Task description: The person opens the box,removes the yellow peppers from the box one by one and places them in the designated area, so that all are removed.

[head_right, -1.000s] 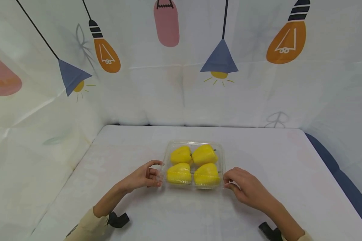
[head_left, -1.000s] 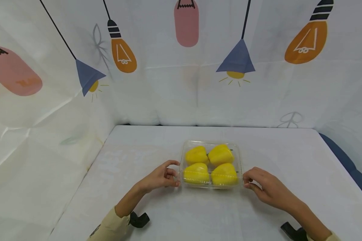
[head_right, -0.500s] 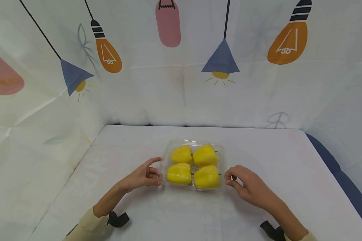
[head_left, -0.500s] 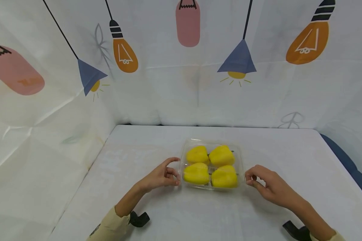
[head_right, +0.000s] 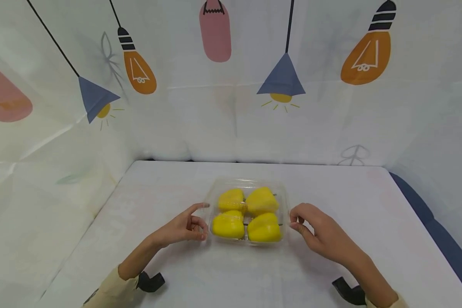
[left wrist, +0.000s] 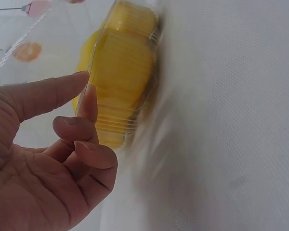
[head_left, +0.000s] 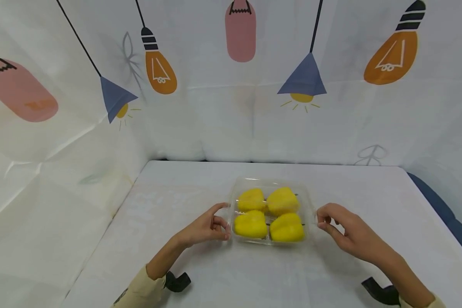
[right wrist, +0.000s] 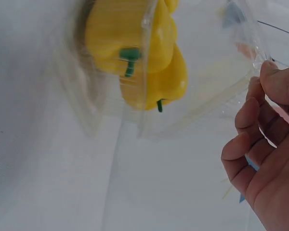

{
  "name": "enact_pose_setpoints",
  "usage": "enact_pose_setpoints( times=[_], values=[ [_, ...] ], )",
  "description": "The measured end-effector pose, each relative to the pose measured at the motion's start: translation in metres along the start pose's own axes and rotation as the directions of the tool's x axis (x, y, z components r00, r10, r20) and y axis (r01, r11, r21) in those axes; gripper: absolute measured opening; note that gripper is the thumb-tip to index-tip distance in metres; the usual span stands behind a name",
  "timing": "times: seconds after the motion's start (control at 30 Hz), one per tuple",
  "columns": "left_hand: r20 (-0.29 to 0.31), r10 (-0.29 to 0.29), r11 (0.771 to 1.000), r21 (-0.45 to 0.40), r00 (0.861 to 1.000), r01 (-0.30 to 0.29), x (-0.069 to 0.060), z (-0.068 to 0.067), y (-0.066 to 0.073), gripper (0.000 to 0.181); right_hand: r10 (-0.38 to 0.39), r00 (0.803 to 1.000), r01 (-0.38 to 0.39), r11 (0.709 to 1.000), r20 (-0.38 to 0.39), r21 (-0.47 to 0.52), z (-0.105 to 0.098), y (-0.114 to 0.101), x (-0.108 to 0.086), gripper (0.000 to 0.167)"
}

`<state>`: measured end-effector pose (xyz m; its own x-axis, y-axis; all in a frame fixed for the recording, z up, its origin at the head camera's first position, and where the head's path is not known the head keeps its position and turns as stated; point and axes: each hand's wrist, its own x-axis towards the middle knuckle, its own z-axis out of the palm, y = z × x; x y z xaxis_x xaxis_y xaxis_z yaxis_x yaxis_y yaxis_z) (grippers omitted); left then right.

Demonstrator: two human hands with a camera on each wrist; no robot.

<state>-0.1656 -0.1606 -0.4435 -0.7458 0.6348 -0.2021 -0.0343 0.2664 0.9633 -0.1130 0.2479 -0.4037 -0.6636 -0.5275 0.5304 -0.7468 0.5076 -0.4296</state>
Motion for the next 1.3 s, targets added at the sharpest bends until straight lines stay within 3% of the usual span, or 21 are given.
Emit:
enact_pose_setpoints(
  times=[0.5,0.8,1.17,1.3],
  values=[
    [0.000,0.023,0.997,0.069,1.000,-0.022,-0.004,0.003,0.008,0.085,0.042,0.989,-0.043,0.999,-0.138,-0.008,-0.018,0.005,0.029,0.044],
    [-0.011,0.018,0.996,0.087,1.000,-0.017,-0.004,0.003,0.005,0.085,0.053,0.990,-0.053,0.999,-0.127,0.004,-0.024,0.013,0.040,0.033],
    [-0.011,0.014,0.993,0.115,1.000,-0.013,-0.004,0.004,0.008,0.086,0.140,0.975,-0.143,0.990,-0.174,-0.006,-0.025,0.023,0.052,0.041],
    [-0.010,0.009,0.993,0.116,1.000,-0.008,-0.004,0.004,0.008,0.086,0.182,0.971,-0.186,0.982,-0.155,-0.014,-0.024,0.029,0.056,0.051]
  ],
)
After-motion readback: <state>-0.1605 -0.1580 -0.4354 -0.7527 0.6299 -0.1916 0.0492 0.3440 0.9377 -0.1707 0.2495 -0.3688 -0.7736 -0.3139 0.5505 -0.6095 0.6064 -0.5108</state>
